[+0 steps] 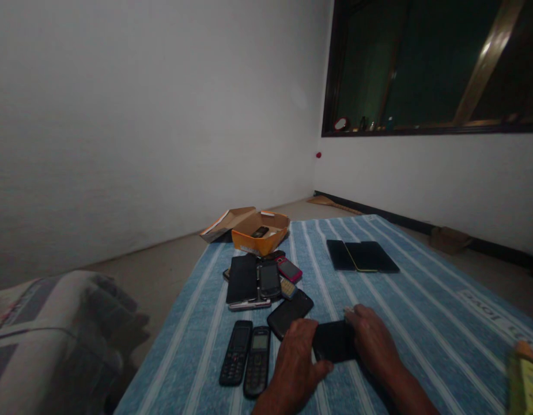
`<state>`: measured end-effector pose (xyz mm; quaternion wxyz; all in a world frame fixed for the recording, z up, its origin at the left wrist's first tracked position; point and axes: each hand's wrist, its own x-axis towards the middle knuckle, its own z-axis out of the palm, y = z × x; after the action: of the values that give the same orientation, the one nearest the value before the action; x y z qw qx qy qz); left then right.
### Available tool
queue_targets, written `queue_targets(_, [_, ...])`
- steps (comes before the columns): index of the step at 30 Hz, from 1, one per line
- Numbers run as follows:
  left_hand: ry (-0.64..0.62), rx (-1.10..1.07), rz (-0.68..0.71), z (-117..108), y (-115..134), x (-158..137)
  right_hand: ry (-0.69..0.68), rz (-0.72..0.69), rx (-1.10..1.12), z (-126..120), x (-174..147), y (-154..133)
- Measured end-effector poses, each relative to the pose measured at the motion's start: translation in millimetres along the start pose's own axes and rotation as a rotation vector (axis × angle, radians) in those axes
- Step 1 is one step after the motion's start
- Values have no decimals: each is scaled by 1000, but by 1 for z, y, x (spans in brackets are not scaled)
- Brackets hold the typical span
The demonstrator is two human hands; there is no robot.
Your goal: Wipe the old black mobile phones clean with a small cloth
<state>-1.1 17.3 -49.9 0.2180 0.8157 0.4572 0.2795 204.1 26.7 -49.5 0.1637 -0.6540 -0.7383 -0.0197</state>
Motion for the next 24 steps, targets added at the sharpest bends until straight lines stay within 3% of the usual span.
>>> queue_targets(5, [13, -8, -7, -2, 5, 2, 49, -15, 27, 1, -8, -21])
queue_targets(13, [58, 5, 80, 5, -4, 0, 105, -196, 93, 26, -23, -65])
queue_targets(16, [43, 3, 51, 3, -1, 0, 84, -203, 126, 24, -22, -60])
queue_targets(24, [-14, -23, -42, -3, 7, 2, 32, -39, 128, 3, -14, -15])
